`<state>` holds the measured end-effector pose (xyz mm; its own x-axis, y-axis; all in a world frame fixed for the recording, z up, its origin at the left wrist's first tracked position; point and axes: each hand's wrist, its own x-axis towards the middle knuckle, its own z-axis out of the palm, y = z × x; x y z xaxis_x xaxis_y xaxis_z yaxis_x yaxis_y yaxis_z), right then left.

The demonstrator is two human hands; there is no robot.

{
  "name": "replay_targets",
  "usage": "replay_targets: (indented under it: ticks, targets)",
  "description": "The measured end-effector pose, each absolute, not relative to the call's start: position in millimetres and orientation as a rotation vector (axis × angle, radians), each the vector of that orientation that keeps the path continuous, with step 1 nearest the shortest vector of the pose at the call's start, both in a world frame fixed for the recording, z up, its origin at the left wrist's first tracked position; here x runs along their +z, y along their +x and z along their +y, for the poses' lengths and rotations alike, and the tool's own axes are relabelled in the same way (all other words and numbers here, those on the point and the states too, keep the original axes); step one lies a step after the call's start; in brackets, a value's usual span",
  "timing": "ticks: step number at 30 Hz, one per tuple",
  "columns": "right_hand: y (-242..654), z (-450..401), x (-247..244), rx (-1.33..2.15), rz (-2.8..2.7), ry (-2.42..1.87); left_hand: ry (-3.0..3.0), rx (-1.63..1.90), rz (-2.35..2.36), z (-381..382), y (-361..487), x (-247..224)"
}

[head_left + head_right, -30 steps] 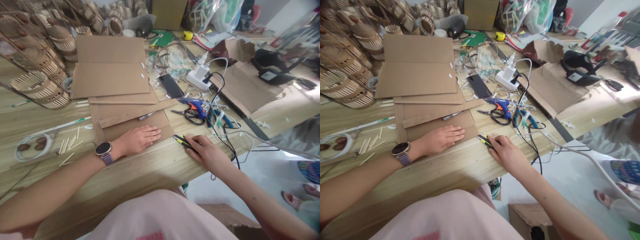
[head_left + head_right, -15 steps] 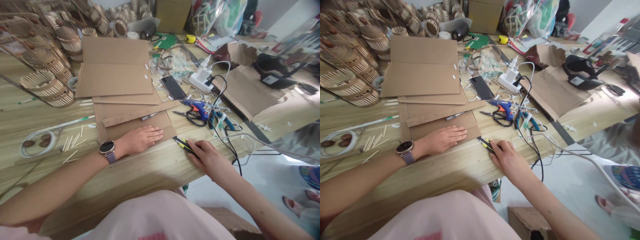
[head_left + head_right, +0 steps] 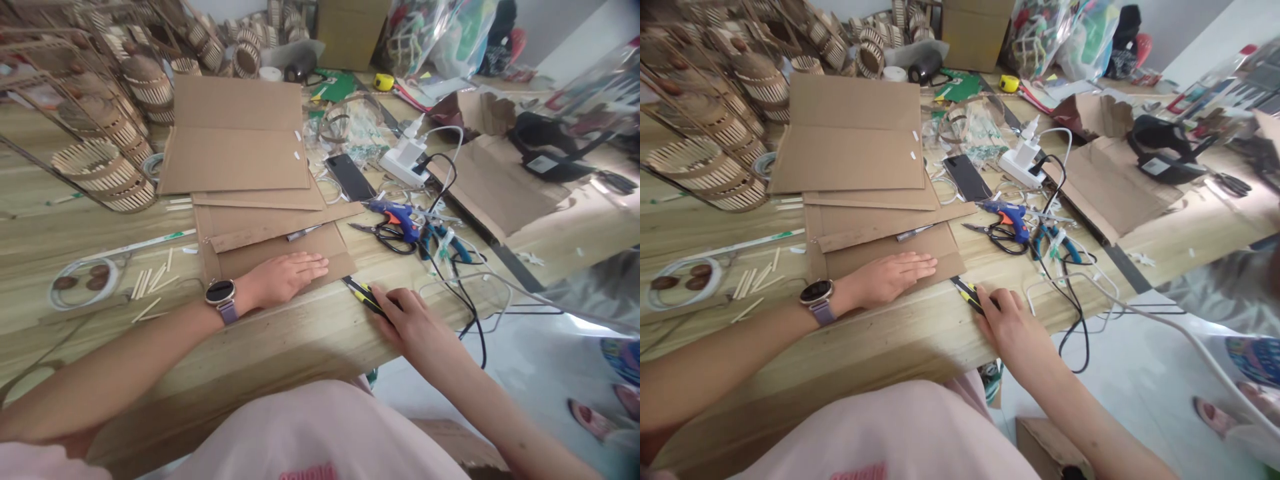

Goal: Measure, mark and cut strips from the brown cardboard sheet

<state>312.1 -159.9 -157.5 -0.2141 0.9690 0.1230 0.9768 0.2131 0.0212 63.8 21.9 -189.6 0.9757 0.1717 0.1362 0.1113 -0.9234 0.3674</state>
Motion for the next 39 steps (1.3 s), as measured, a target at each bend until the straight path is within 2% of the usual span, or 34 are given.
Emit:
replay_targets:
  ticks: [9,27,32,39]
  targets:
    - [302,-158,-152,-0.165,-2.417,-1.902,2.747,0.236,0.211,21,65,-188]
    - [300,-156,-150,0.030,-2.354,-1.960,2.717,0.260,0.272,17,76,-190]
    - [295,-157,-150,0.140,-2.276,-2.018,2.748,0.206,0.126,31,55,-187]
    - [285,-157,-152,0.079,-2.249,-2.092,2.804,0.203,0.115,36,31,-187]
